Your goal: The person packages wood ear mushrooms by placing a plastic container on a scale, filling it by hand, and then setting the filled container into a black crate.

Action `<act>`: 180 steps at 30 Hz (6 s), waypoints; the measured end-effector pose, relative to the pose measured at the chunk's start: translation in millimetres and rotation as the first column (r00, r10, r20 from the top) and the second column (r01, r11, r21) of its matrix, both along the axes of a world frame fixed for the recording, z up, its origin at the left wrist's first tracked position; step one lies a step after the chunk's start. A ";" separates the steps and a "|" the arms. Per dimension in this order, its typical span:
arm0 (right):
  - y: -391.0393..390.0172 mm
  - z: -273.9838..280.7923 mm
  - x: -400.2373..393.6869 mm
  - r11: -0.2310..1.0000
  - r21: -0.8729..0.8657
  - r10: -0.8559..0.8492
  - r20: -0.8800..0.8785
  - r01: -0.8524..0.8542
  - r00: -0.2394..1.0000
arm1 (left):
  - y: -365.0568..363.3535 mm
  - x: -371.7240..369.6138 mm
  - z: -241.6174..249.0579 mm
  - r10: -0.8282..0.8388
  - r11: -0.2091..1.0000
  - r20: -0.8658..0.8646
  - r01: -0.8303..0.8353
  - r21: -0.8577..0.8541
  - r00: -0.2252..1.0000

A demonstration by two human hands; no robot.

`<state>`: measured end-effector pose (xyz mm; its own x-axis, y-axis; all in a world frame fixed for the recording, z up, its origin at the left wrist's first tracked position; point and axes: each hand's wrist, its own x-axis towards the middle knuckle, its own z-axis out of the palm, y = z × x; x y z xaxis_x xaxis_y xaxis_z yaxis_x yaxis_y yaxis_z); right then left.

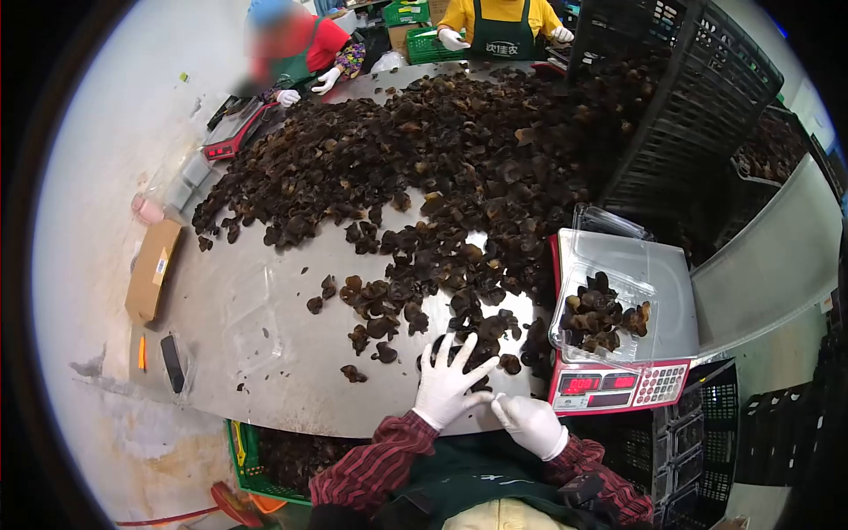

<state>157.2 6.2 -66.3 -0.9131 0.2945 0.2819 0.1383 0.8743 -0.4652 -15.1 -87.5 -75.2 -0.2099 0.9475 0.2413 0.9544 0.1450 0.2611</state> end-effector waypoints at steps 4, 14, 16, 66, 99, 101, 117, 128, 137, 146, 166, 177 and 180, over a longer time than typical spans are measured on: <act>18.3 53.0 30.6 0.938 0.213 -0.256 -0.099 0.272 0.962 | 15.3 -17.2 -37.7 -0.022 0.993 -0.157 0.040 0.115 0.987; 114.3 75.0 93.3 0.485 -0.512 -0.819 0.019 0.709 0.574 | 82.9 -23.0 60.7 -0.160 0.845 0.332 -0.045 0.533 0.929; 114.3 67.3 85.9 0.375 -0.791 -0.789 0.002 0.484 0.615 | 109.5 1.5 100.7 -0.273 0.805 0.192 0.114 0.582 0.943; 121.4 127.3 53.2 0.389 -0.757 -0.585 0.238 0.526 0.775 | 120.4 33.5 87.7 -0.332 0.912 0.332 0.211 0.351 0.883; 124.2 82.1 103.6 0.366 -0.701 -0.910 -0.130 0.612 0.395 | -123.7 -127.8 40.3 0.440 0.893 0.347 -0.445 -0.071 0.828; 120.9 82.1 103.3 0.384 -0.656 -0.905 -0.126 0.650 0.407 | -72.0 -151.7 26.3 0.497 0.863 0.245 -0.504 -0.039 0.832; 116.2 76.8 87.2 0.485 -0.496 -0.832 -0.008 0.720 0.555 | 51.9 -127.4 24.4 0.121 0.906 0.529 -0.312 0.286 0.840; 121.0 67.9 78.1 0.398 -0.692 -0.802 0.056 0.602 0.595 | 188.1 63.3 107.8 -0.653 0.752 -0.100 0.658 0.040 0.751; 124.7 80.7 98.6 0.292 -0.776 -0.838 0.074 0.559 0.541 | 167.7 14.4 145.7 -0.618 0.778 0.210 0.550 0.303 0.758; 123.8 62.3 102.6 0.422 -0.635 -0.833 0.011 0.647 0.554 | 135.3 -4.6 106.9 -0.395 0.904 0.352 0.292 0.313 0.849; 116.9 72.3 110.5 0.225 -0.766 -0.886 0.097 0.602 0.454 | 82.9 -46.4 16.3 -0.148 0.989 -0.066 0.149 0.006 0.987; 108.4 77.4 92.1 0.269 -0.749 -0.858 0.099 0.605 0.504 | 183.9 10.5 123.1 -0.398 0.852 0.288 0.234 0.469 0.871; 111.6 65.2 86.8 0.433 -0.628 -0.838 -0.016 0.647 0.545 | 208.2 16.2 118.4 -0.517 0.831 0.340 0.367 0.418 0.785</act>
